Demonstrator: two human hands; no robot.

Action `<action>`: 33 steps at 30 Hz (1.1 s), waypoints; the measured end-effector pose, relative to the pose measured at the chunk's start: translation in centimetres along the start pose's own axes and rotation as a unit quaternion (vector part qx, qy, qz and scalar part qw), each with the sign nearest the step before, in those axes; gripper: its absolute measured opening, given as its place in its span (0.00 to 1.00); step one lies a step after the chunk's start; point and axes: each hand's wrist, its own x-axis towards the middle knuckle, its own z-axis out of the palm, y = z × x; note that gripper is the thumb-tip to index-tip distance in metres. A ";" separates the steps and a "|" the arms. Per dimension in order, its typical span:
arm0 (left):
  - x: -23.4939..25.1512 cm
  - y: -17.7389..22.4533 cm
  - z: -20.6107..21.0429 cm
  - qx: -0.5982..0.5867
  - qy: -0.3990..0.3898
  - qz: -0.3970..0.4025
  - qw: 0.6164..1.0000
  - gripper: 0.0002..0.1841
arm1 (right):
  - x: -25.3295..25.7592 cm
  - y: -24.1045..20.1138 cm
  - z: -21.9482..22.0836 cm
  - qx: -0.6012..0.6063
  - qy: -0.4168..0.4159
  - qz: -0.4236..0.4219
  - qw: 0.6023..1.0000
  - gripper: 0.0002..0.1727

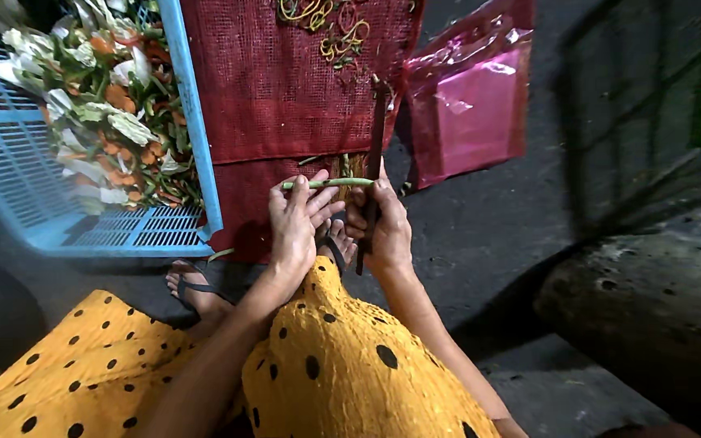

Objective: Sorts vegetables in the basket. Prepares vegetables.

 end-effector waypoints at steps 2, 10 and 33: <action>0.1 0.0 0.0 -0.005 0.007 0.003 1.000 0.14 | 0.0 -0.2 -0.1 -0.012 0.004 -0.002 1.000 0.30; 1.1 0.9 -1.3 0.024 0.017 0.035 0.999 0.13 | -0.9 -1.8 -1.2 0.140 0.025 0.151 0.978 0.24; 1.1 4.0 -4.4 0.452 -0.197 0.260 0.830 0.14 | 1.6 -1.3 1.7 -0.315 -0.146 -0.102 0.932 0.30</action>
